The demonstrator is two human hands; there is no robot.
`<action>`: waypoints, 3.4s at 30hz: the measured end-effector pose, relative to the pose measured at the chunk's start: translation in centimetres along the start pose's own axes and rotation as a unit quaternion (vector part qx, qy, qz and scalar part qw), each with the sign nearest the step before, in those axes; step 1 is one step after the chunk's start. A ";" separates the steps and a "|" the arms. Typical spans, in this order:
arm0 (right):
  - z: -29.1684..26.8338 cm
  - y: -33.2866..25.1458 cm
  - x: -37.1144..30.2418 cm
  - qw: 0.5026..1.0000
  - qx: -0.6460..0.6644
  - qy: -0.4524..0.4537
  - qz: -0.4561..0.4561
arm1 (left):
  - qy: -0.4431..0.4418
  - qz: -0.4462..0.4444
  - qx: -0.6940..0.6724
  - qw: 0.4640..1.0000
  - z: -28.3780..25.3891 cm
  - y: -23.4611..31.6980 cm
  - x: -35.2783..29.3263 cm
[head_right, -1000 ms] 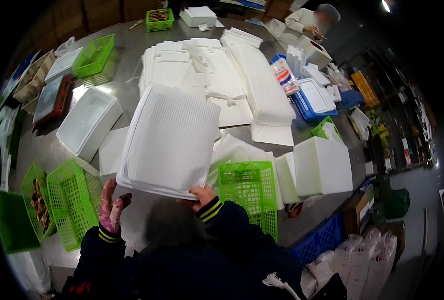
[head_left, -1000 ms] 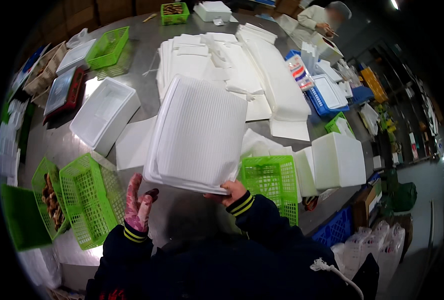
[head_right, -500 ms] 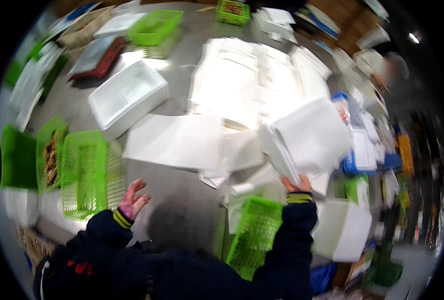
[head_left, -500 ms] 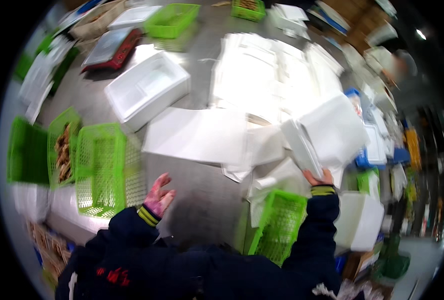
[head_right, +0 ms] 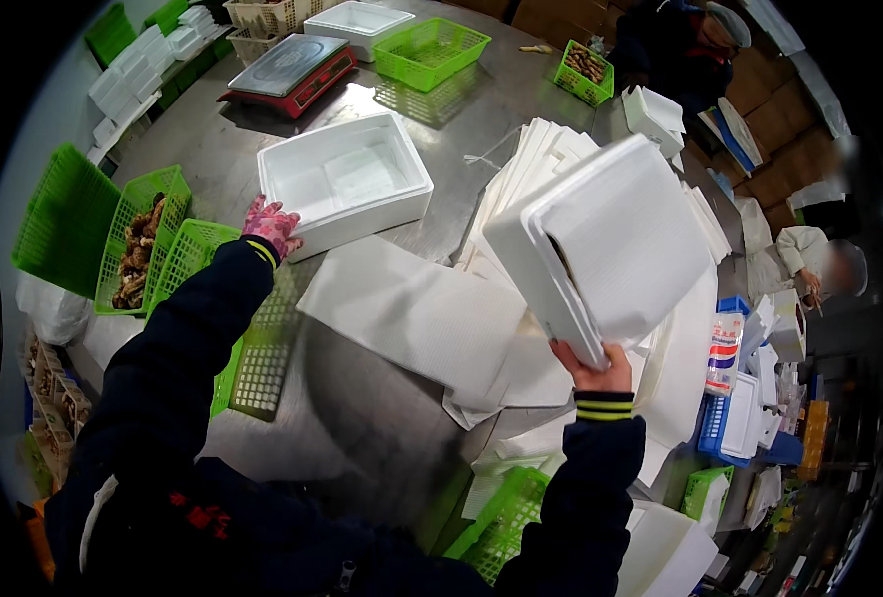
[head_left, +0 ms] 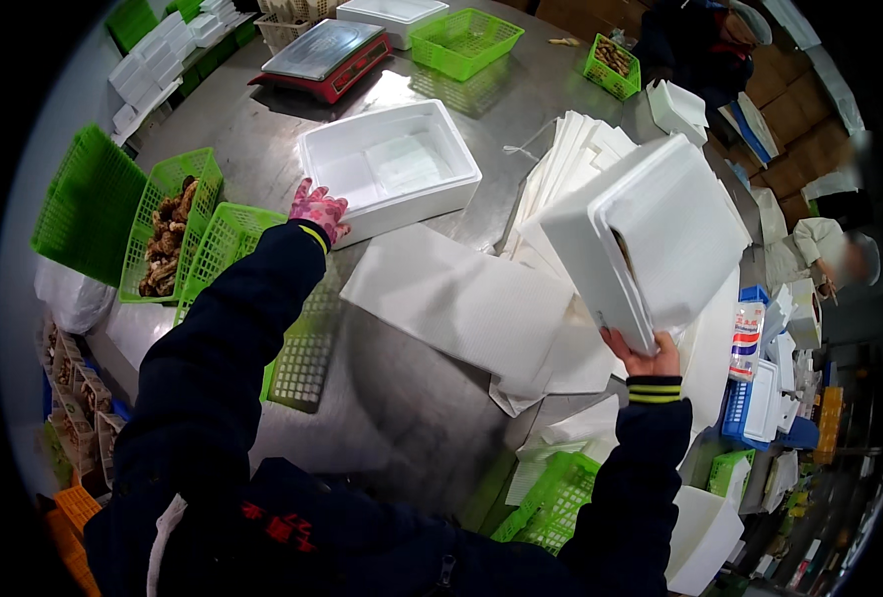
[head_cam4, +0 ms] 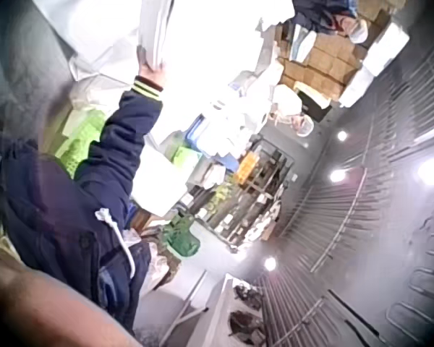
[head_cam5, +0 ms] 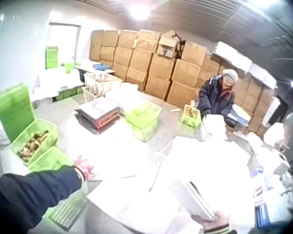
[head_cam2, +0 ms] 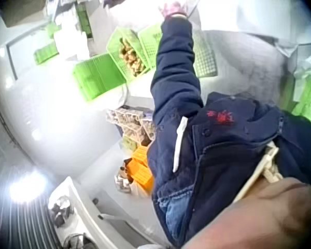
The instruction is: The person places large mushrooms into a white foam box lined with white paper, then sets it aside and prepares another box by lining it with paper.
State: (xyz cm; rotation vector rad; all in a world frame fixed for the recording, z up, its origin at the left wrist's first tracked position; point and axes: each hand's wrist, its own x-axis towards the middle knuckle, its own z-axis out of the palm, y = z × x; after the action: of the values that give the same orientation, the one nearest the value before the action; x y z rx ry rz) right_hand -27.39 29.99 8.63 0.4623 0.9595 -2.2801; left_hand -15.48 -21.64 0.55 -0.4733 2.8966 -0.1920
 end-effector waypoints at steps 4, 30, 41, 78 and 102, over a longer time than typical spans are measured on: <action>6.4 0.6 8.9 0.995 -0.099 -0.014 -0.012 | 0.025 0.034 -0.036 0.998 0.2 0.4 0.7; 14.9 11.6 23.0 0.916 -0.394 0.012 -0.071 | 0.096 -0.130 -0.199 0.967 0.5 -4.6 4.0; -0.4 25.4 -3.7 0.903 -0.408 -0.029 0.130 | 0.078 -0.050 -0.115 0.989 -6.4 -6.1 5.4; -10.2 26.9 -16.7 0.866 -0.475 0.146 -0.046 | -0.098 -0.009 -0.447 0.889 4.0 12.7 -28.9; -6.1 23.0 -20.0 0.720 -0.596 0.137 -0.328 | 0.005 -0.200 -0.195 0.960 4.6 3.7 -11.3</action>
State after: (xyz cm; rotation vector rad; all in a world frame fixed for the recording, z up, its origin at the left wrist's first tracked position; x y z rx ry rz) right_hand 3.17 29.95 3.06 -0.1829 2.7590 -1.5199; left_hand -5.11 -14.93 -2.53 -1.1271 2.8135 0.3281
